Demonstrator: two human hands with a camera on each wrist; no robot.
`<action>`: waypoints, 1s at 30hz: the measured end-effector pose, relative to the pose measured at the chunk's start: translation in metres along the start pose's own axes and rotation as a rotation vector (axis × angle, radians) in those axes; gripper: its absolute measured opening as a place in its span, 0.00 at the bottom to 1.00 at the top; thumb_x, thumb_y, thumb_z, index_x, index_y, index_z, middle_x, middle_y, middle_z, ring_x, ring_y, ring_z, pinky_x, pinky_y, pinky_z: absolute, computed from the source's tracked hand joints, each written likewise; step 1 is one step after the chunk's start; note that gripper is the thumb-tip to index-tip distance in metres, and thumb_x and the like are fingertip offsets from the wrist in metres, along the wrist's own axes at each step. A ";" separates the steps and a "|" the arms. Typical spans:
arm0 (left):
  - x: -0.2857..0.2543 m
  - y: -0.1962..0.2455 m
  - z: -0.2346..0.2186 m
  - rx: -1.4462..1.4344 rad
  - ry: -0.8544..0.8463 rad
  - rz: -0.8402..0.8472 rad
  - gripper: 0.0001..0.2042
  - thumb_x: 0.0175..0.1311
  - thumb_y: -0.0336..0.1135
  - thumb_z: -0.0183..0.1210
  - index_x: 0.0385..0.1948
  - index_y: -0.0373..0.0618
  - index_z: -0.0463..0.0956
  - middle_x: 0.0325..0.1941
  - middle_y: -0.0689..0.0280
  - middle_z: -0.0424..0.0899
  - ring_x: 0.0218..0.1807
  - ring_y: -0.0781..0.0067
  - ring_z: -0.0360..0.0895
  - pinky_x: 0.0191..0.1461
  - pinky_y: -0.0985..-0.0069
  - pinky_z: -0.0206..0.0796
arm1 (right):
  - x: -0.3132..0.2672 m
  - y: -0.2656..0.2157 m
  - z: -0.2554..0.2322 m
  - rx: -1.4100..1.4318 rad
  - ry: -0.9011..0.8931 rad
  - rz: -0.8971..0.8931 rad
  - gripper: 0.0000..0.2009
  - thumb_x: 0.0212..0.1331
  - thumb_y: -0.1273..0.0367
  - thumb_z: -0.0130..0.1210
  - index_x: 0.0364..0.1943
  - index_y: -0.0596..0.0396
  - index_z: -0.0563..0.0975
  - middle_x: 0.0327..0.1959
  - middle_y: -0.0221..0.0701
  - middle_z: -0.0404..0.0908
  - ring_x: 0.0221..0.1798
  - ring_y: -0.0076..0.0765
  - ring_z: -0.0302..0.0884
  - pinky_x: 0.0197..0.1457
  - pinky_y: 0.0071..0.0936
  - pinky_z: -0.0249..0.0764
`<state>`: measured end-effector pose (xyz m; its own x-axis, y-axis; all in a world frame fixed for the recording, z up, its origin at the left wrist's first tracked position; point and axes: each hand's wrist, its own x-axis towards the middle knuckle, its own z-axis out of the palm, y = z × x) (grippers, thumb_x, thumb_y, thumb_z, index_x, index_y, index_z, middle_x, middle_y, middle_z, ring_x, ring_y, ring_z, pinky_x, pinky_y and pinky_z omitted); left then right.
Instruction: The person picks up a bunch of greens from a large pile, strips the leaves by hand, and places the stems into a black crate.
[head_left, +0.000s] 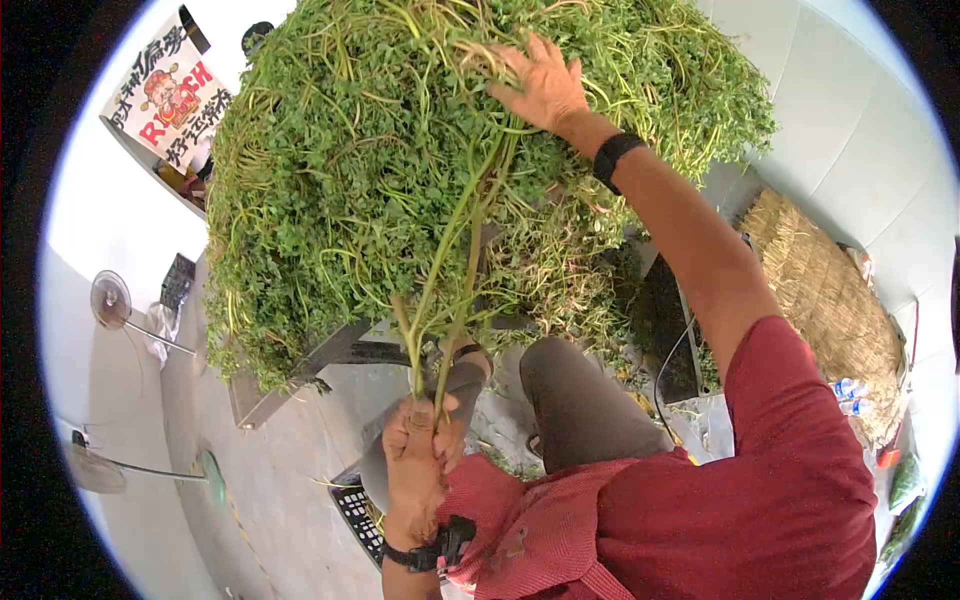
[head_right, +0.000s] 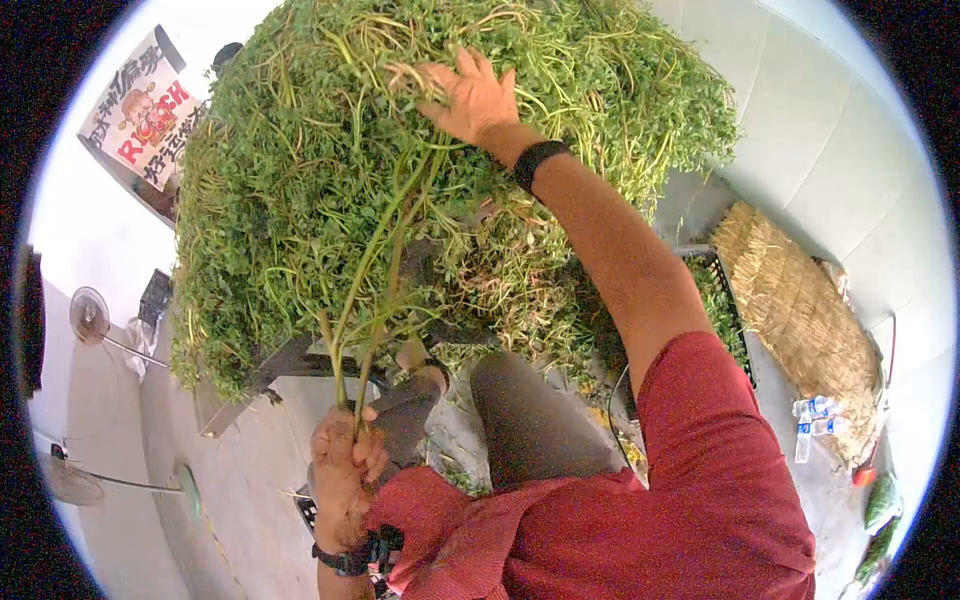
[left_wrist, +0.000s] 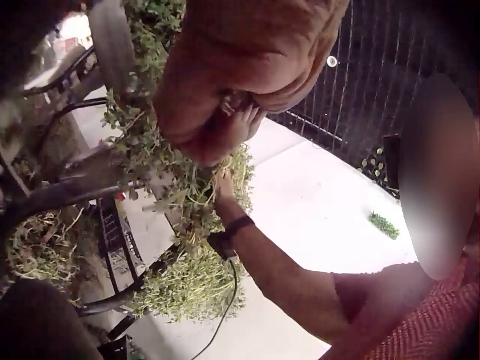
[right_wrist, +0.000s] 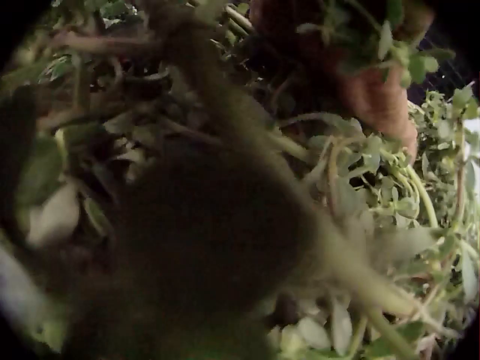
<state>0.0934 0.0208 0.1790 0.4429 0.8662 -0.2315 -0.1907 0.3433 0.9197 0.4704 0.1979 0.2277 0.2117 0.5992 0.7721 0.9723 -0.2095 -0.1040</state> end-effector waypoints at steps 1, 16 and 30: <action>-0.004 0.001 -0.002 -0.002 0.002 -0.006 0.16 0.66 0.45 0.49 0.34 0.38 0.72 0.11 0.76 0.57 0.12 0.87 0.52 0.13 0.86 0.43 | 0.002 0.002 -0.001 0.025 0.000 0.014 0.31 0.53 0.41 0.46 0.61 0.30 0.62 0.67 0.42 0.52 0.70 0.49 0.46 0.65 0.62 0.46; -0.077 -0.007 -0.068 0.026 0.183 -0.013 0.17 0.65 0.44 0.51 0.31 0.36 0.72 0.09 0.74 0.58 0.10 0.85 0.52 0.11 0.85 0.41 | 0.013 -0.001 0.002 0.300 -0.125 0.149 0.37 0.50 0.39 0.48 0.61 0.44 0.63 0.59 0.54 0.61 0.65 0.52 0.56 0.58 0.40 0.67; -0.076 0.003 -0.040 -0.113 0.189 -0.002 0.15 0.66 0.41 0.49 0.32 0.36 0.72 0.08 0.76 0.52 0.08 0.86 0.46 0.09 0.85 0.39 | -0.047 0.007 -0.034 0.172 0.109 -0.379 0.21 0.47 0.46 0.57 0.48 0.23 0.73 0.67 0.34 0.51 0.68 0.51 0.50 0.63 0.62 0.47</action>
<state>0.0240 -0.0294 0.1864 0.2732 0.9146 -0.2981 -0.2915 0.3740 0.8804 0.4641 0.1422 0.2122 -0.1664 0.5219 0.8366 0.9836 0.1474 0.1036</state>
